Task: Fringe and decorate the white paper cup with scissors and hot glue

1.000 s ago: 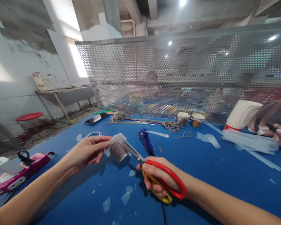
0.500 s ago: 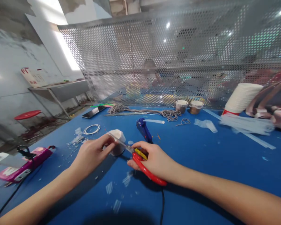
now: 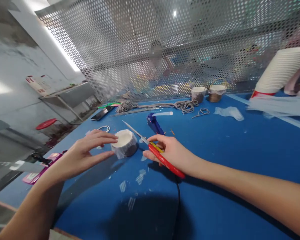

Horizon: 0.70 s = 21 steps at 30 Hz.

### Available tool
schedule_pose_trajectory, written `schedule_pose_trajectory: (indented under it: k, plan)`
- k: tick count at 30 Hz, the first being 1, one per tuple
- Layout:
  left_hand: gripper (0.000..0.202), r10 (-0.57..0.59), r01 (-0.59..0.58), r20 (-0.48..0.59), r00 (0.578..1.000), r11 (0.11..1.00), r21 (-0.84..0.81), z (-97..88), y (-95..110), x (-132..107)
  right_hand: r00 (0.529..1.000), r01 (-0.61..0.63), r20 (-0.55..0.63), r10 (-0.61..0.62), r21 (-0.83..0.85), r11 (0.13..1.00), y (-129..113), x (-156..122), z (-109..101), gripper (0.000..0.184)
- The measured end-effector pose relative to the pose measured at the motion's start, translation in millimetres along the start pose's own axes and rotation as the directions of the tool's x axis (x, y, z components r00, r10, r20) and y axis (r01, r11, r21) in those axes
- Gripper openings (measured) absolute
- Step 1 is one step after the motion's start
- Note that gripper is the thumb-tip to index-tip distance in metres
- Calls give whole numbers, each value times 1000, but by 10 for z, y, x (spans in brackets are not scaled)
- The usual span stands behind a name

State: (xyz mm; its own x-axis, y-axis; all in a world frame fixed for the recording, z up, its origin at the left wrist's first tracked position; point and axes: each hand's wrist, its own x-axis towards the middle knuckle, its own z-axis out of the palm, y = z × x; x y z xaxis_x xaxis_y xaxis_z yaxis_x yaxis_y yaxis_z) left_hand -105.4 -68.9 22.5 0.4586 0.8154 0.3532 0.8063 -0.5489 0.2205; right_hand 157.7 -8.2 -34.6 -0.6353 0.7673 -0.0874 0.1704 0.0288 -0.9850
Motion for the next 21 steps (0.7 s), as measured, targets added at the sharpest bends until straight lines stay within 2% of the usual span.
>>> schedule_pose_trajectory:
  k: [3, 7, 15, 21]
  plan:
    - [13, 52, -52, 14, 999, 998, 22, 147, -31, 9, 1000, 18, 12, -18, 11, 1000, -7, -6, 1, 45]
    - [14, 5, 1, -51, 999, 995, 104, 338, -123, 19, 1000, 16, 17, -16, 31, 999, -57, -22, 11, 48]
    - [17, -103, 142, -188, 977, 969, 204, 425, -181, 0, 999, 37, 22, -39, 61, 997, -55, -15, 11, 45]
    - [16, 23, 14, -149, 989, 970, 243, 441, -163, -11, 999, 36, 14, -37, 55, 998, -55, -5, 15, 50]
